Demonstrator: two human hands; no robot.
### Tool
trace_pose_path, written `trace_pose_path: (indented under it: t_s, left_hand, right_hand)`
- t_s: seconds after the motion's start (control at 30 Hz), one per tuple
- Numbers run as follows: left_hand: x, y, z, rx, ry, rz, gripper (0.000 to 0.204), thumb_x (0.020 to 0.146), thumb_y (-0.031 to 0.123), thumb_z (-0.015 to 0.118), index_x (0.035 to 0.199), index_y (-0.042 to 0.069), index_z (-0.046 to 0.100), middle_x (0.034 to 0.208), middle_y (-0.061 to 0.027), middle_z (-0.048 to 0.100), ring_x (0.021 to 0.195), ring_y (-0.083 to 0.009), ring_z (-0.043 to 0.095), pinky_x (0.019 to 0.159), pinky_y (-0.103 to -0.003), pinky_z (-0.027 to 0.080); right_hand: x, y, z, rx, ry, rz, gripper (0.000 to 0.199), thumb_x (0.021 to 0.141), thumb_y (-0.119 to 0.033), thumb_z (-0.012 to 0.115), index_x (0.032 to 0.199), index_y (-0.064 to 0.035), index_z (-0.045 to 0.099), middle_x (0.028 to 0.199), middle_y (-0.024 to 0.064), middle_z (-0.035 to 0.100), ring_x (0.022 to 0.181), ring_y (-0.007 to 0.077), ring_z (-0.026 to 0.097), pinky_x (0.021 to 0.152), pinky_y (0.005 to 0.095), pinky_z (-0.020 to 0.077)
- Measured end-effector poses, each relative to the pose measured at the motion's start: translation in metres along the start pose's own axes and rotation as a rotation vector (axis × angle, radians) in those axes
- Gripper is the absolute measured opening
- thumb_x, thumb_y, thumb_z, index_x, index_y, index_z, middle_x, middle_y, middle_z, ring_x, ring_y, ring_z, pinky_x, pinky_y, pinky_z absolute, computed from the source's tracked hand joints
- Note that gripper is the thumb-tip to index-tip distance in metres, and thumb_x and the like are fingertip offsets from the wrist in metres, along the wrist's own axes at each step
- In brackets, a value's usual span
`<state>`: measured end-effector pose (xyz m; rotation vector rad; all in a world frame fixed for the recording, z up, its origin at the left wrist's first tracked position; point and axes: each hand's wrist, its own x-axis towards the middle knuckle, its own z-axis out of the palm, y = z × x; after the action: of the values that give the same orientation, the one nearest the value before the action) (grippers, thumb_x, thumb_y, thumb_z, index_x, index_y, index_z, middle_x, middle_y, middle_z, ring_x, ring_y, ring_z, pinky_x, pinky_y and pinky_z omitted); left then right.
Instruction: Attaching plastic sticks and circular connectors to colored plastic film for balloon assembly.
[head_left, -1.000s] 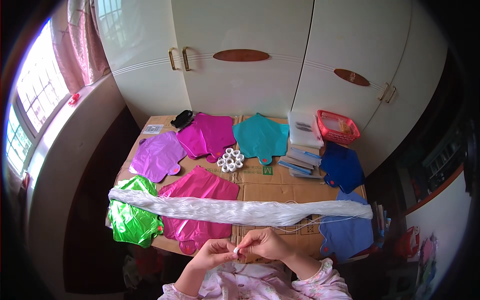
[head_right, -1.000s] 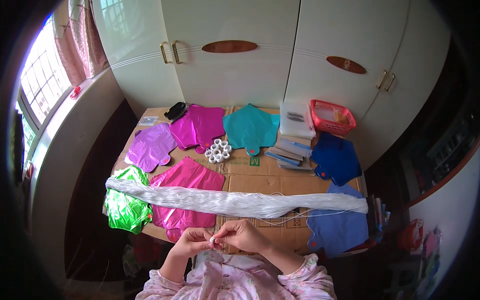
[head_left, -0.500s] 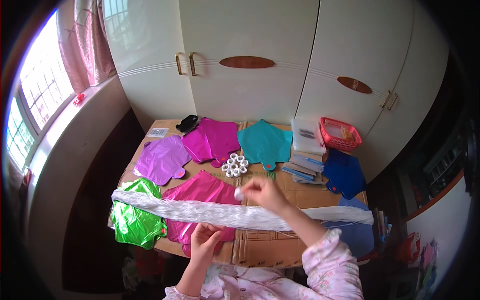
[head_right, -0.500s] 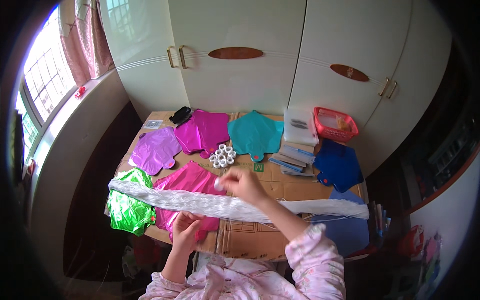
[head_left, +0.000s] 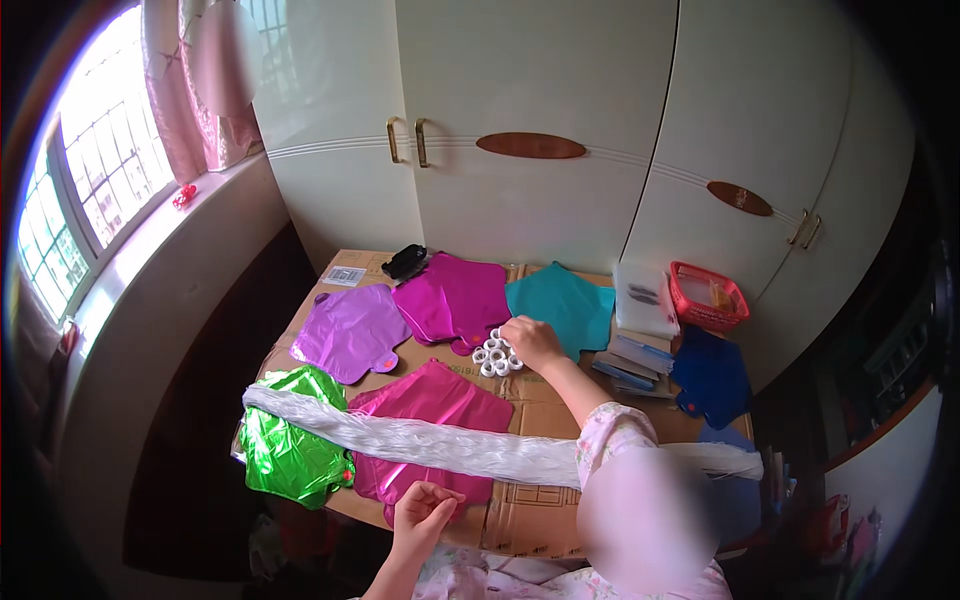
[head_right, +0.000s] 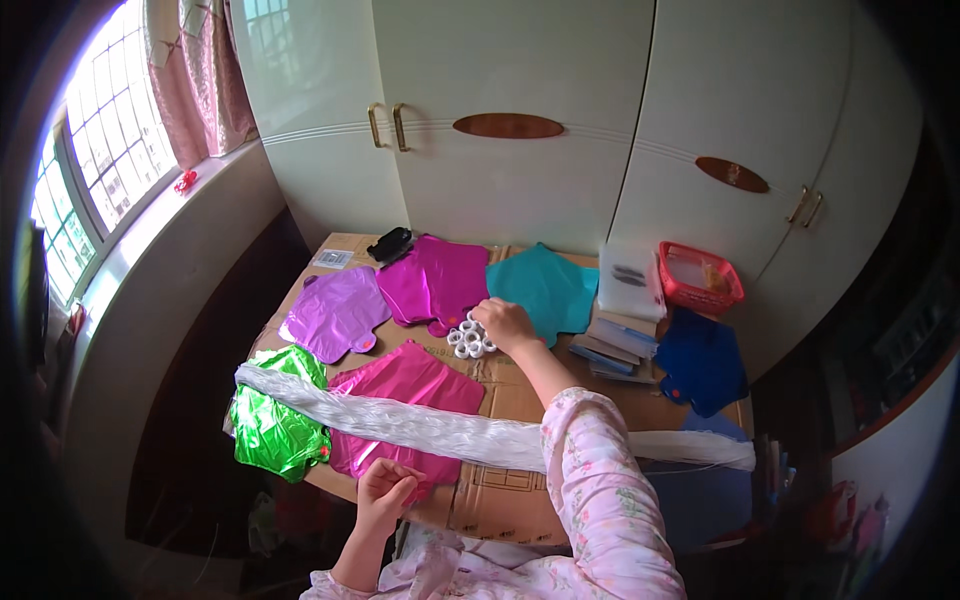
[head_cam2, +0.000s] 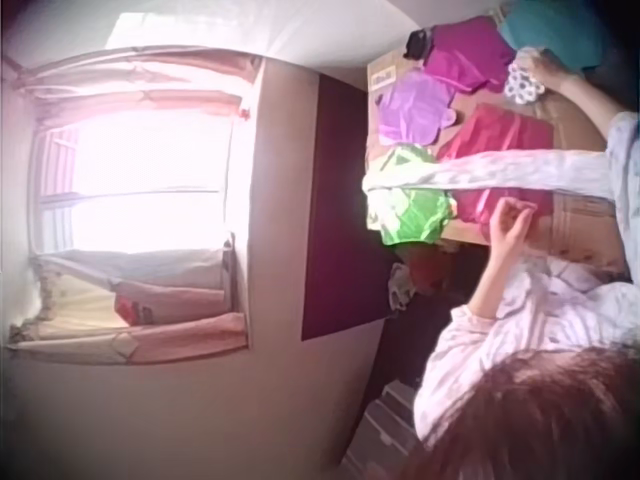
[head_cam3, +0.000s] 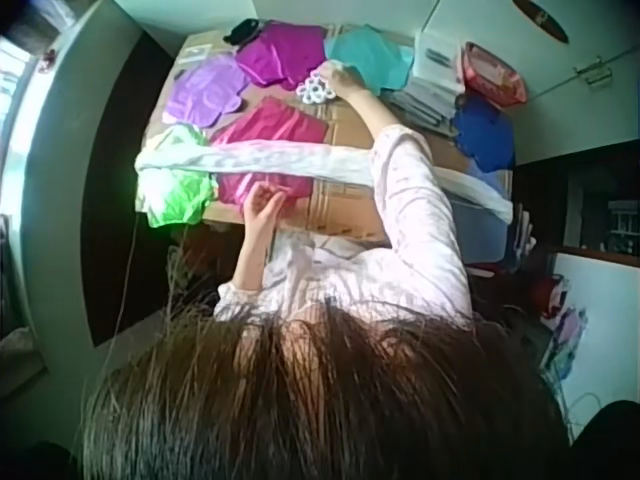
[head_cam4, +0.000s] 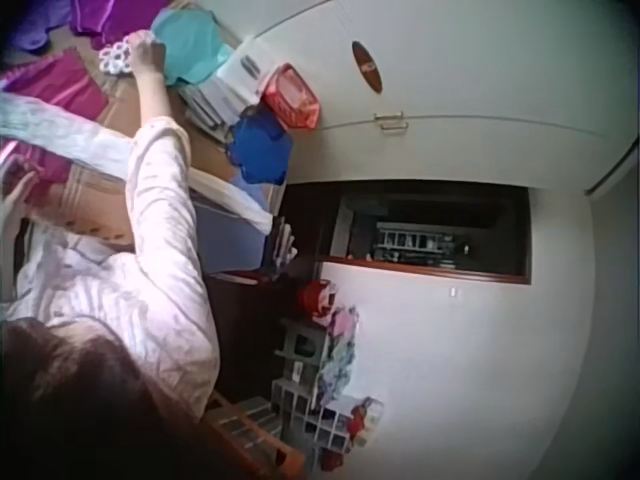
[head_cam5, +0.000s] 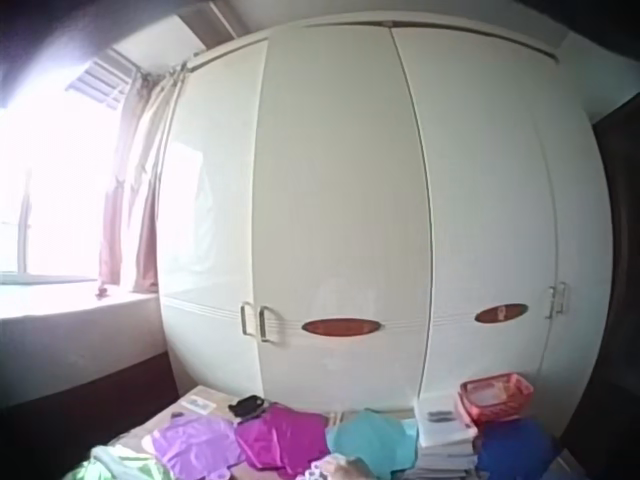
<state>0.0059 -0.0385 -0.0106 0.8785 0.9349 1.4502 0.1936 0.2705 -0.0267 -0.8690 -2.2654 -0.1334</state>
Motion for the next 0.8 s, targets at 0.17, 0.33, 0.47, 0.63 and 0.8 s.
trace_pose_path:
  t_s: [0.17, 0.33, 0.47, 0.63, 0.8]
  left_hand:
    - [-0.001, -0.002, -0.001, -0.016, -0.001, -0.020, 0.010, 0.084, -0.004, 0.056, 0.090, 0.001, 0.050, 0.090, -0.0099, 0.063, 0.085, -0.0106, 0.060, 0.071, -0.019, 0.045]
    - [-0.001, -0.001, 0.000, -0.008, -0.004, -0.033, 0.010, 0.084, -0.004, 0.055, 0.090, 0.001, 0.050, 0.090, -0.0102, 0.063, 0.085, -0.0116, 0.060, 0.072, -0.020, 0.046]
    - [0.002, 0.002, 0.001, -0.004, -0.024, -0.035, 0.009, 0.084, -0.004, 0.056, 0.091, 0.001, 0.050, 0.090, -0.0099, 0.063, 0.085, -0.0119, 0.060, 0.072, -0.021, 0.046]
    - [0.004, 0.002, 0.001, -0.011, -0.033, -0.005, 0.009, 0.084, -0.003, 0.056, 0.090, 0.001, 0.051, 0.090, -0.0094, 0.063, 0.084, -0.0118, 0.060, 0.071, -0.021, 0.047]
    - [0.002, 0.001, -0.001, -0.016, -0.025, -0.049, 0.009, 0.084, -0.003, 0.056, 0.090, 0.002, 0.050, 0.089, -0.0087, 0.063, 0.082, -0.0109, 0.060, 0.068, -0.021, 0.046]
  right_hand:
    - [-0.008, 0.008, 0.009, 0.014, -0.124, 0.043, 0.011, 0.073, -0.005, 0.054, 0.077, -0.0117, 0.061, 0.080, 0.0032, 0.063, 0.081, 0.0206, 0.062, 0.066, 0.0343, 0.0516]
    - [-0.005, 0.008, 0.008, 0.043, -0.170, 0.068, 0.013, 0.072, -0.004, 0.054, 0.079, -0.0106, 0.063, 0.082, 0.0037, 0.064, 0.086, 0.0219, 0.061, 0.071, 0.0363, 0.0508]
    - [-0.007, 0.010, -0.002, 0.118, -0.036, -0.003, 0.013, 0.074, -0.003, 0.053, 0.079, -0.0099, 0.063, 0.084, 0.0047, 0.063, 0.084, 0.0239, 0.061, 0.071, 0.0373, 0.0501]
    - [-0.012, 0.006, -0.017, 0.162, -0.051, 0.302, 0.012, 0.075, -0.003, 0.053, 0.082, -0.0096, 0.061, 0.085, 0.0080, 0.061, 0.081, 0.0286, 0.060, 0.073, 0.0379, 0.0485]
    - [-0.024, 0.010, -0.020, 0.202, -0.232, 0.384, 0.013, 0.072, -0.004, 0.057, 0.084, -0.0074, 0.060, 0.085, 0.0097, 0.059, 0.083, 0.0285, 0.058, 0.073, 0.0372, 0.0476]
